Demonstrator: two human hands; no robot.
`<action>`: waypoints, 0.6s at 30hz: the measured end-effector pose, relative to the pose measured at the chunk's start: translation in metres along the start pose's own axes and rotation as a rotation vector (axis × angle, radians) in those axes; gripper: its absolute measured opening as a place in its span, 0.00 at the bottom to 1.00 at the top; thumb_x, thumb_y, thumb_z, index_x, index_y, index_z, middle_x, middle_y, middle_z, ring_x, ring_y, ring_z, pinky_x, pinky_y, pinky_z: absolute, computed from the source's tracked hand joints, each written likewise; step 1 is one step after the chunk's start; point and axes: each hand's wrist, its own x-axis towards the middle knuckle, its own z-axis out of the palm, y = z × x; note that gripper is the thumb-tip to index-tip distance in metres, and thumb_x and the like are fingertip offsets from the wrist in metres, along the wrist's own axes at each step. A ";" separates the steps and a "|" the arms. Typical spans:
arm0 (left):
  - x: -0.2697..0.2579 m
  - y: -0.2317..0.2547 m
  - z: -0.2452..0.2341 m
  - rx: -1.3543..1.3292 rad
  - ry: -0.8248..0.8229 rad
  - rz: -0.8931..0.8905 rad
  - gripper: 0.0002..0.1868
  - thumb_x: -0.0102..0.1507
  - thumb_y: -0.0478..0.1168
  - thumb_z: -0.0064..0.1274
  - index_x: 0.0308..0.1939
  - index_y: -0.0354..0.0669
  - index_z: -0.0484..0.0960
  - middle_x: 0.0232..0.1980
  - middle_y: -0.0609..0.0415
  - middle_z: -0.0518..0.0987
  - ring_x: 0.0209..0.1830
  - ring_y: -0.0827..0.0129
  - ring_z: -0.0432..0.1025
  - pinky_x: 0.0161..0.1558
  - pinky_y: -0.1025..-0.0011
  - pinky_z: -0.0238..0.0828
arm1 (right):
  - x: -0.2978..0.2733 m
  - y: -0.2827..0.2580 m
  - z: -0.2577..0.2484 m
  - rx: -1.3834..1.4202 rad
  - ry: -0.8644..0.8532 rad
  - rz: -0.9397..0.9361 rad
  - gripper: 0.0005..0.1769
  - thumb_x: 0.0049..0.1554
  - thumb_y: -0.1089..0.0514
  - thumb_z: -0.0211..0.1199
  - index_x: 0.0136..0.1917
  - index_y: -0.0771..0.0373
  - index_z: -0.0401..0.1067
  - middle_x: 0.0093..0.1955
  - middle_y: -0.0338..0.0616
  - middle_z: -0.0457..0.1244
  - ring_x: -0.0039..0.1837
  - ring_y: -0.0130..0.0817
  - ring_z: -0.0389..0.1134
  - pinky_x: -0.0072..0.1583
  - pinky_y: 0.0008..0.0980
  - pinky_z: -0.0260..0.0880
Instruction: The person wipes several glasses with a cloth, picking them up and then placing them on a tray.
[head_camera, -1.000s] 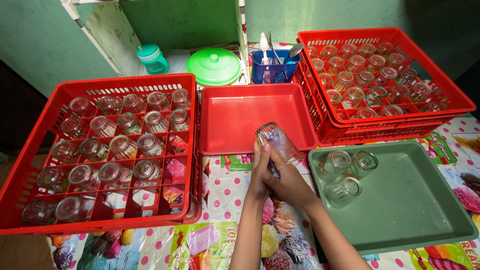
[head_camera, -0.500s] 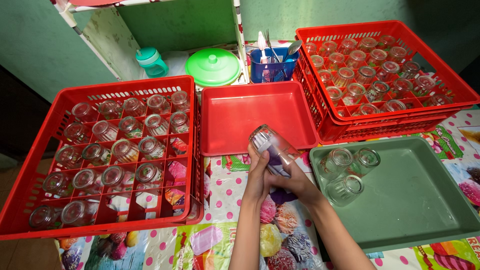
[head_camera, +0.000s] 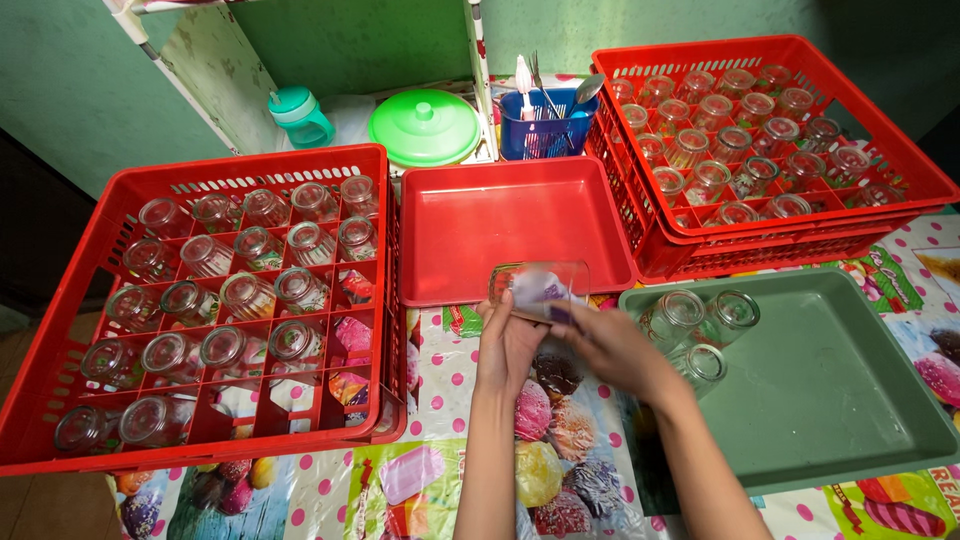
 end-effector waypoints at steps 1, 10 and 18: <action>-0.003 0.000 -0.001 0.000 0.003 -0.004 0.24 0.71 0.45 0.49 0.64 0.40 0.58 0.67 0.42 0.69 0.68 0.54 0.68 0.70 0.51 0.65 | 0.000 -0.001 -0.007 0.002 -0.001 0.005 0.19 0.62 0.54 0.62 0.67 0.55 0.73 0.39 0.53 0.69 0.40 0.42 0.72 0.45 0.36 0.69; -0.016 0.010 -0.026 0.432 -0.137 -0.122 0.40 0.58 0.47 0.64 0.71 0.37 0.67 0.65 0.46 0.75 0.64 0.66 0.73 0.65 0.68 0.69 | 0.037 0.030 -0.004 0.572 0.301 -0.132 0.08 0.48 0.65 0.77 0.39 0.68 0.78 0.37 0.36 0.71 0.39 0.17 0.67 0.42 0.21 0.67; -0.029 0.004 0.014 0.567 -0.041 0.002 0.41 0.63 0.52 0.56 0.76 0.44 0.57 0.71 0.47 0.70 0.71 0.67 0.66 0.70 0.70 0.60 | 0.027 -0.006 0.051 0.506 0.661 -0.350 0.29 0.71 0.47 0.49 0.75 0.71 0.62 0.77 0.58 0.58 0.80 0.44 0.57 0.78 0.40 0.52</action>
